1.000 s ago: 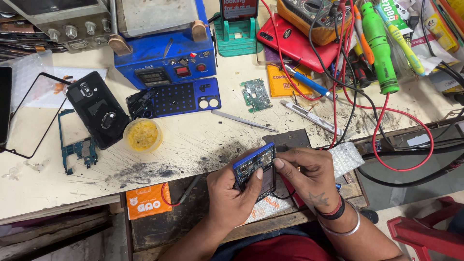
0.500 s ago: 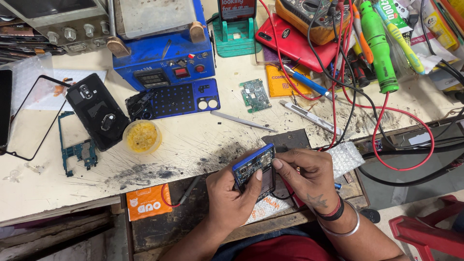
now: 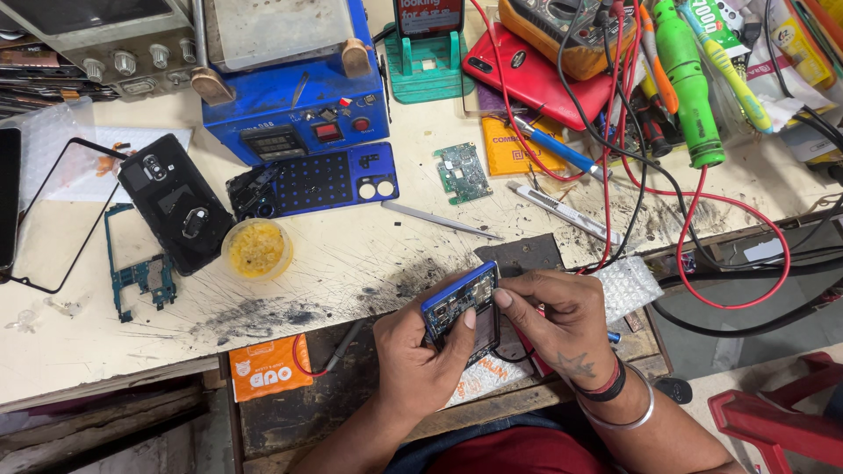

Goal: The person repairs a disassembled smartphone at a cluttered workbench. They handle the phone's motherboard and small internal components, work on the board with their fingers, then align and seat the board into the phone chassis and press it into place while holding the phone body.

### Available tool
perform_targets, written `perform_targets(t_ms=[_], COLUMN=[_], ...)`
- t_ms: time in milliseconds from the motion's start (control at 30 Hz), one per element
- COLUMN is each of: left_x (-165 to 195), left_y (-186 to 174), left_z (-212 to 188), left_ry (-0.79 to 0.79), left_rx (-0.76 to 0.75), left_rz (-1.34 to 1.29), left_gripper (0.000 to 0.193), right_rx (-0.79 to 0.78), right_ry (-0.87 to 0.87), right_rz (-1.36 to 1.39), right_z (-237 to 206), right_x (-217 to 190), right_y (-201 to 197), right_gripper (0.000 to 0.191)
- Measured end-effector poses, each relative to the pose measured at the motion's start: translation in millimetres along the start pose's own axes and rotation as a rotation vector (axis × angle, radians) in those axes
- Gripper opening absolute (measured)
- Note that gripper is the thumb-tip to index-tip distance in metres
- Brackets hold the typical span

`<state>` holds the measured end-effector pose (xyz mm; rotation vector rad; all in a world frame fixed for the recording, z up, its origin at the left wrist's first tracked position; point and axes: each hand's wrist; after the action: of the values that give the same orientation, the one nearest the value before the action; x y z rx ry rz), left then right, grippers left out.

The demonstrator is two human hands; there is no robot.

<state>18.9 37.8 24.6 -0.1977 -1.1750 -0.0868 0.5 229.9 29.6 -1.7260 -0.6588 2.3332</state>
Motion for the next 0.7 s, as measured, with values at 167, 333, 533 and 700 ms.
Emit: perform_targets(t_ms=[167,333,533,700], left_x=[-0.1,1.0,2.0,2.9], left_y=[-0.2,-0.7,-0.9,-1.2], left_z=[-0.1,-0.8,0.6,0.4], left_ry=[-0.002,-0.004,0.009,0.049], left_rx=[-0.009,-0.015,-0.025,-0.025], left_rz=[-0.012,-0.005,-0.004,0.011], left_gripper=[0.031,0.031,0.031,0.031], right_rx=[-0.004,-0.009,-0.015,-0.016], right_ry=[0.005,0.031,0.048,0.043], right_rz=[0.001,0.025,0.029,0.009], right_z=[-1.0,-2.2,-2.5,-2.8], right_x=[0.2,2.0,2.5,-0.5], right_y=[-0.9,-1.0,-2.6,-3.1], right_gripper=[0.009,0.010,0.010,0.009])
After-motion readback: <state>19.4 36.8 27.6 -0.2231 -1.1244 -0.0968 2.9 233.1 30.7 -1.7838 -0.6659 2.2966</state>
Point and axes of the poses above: each hand's wrist, its own z-axis towards the middle knuckle, its own y-axis out of the palm, x = y × z, and after that the axes turned 9 degrees about -x, right-handed
